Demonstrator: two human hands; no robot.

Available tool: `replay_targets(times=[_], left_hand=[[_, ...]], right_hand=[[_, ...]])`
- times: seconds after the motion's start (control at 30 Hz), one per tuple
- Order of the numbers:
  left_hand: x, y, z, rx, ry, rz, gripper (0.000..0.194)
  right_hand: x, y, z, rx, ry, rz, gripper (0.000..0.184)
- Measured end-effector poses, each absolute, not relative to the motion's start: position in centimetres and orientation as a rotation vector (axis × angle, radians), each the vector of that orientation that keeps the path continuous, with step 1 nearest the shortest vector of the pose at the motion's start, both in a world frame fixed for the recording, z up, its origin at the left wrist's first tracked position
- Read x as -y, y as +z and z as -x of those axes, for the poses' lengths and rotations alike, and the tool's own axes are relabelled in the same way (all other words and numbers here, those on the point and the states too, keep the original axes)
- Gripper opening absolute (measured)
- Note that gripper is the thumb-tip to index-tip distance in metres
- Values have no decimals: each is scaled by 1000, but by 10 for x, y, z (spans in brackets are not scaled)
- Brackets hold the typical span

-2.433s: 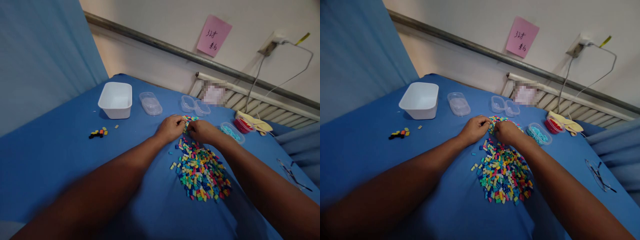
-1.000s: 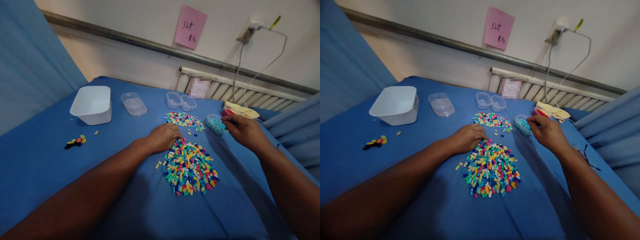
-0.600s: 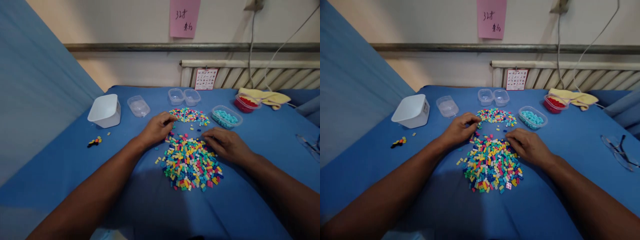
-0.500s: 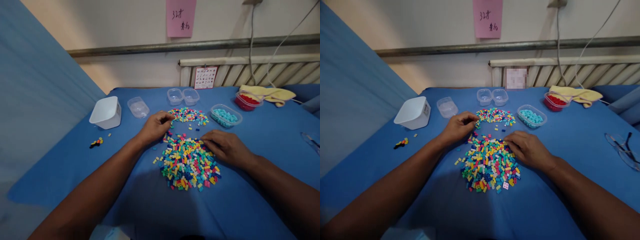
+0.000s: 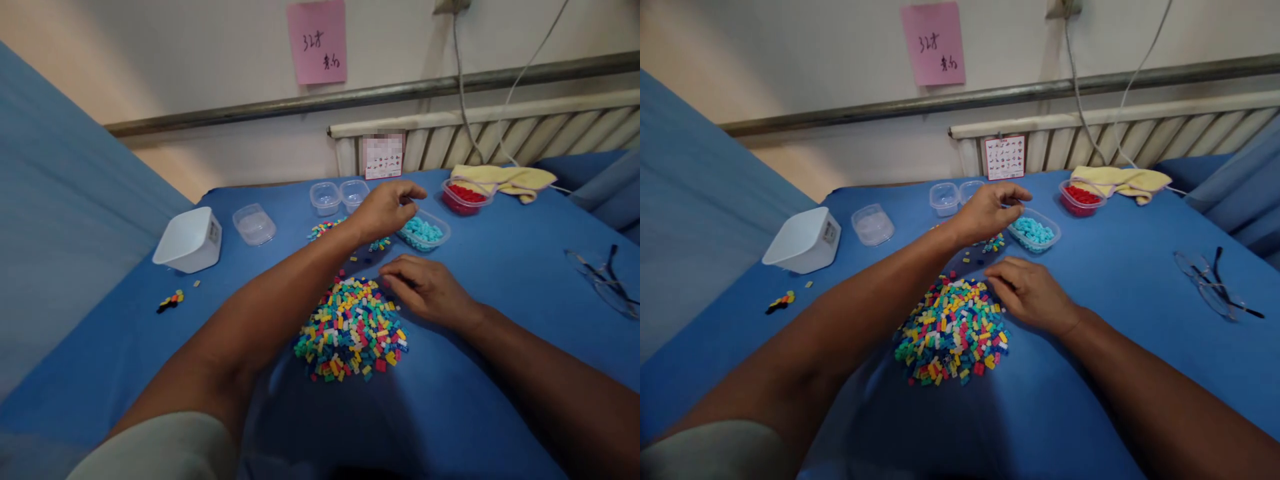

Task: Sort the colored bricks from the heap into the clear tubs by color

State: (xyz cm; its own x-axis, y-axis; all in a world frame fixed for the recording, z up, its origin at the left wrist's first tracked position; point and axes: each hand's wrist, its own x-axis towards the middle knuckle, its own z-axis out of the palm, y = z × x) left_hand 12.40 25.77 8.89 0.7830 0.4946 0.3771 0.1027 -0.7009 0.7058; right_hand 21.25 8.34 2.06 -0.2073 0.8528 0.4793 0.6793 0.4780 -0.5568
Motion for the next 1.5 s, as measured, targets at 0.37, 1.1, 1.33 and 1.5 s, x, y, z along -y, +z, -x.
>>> replay_targets(times=[0.37,1.1,1.33,1.5], left_hand=[[-239,127,133,-935,-180,-2445,17],[-225,59,87,-912,240,-2755,68],[-271,43,44,-856,-56,-2747,85],[-267,44,35,-634,-130,-2760,86]], right_hand=[[-83,6,-215,1933,340,1324,23],[-92,-6,-195,2060,119,1597,75],[-112,-4,-187,2100,141,1758,88],[-108,1,-185,2179,184,1734,84]])
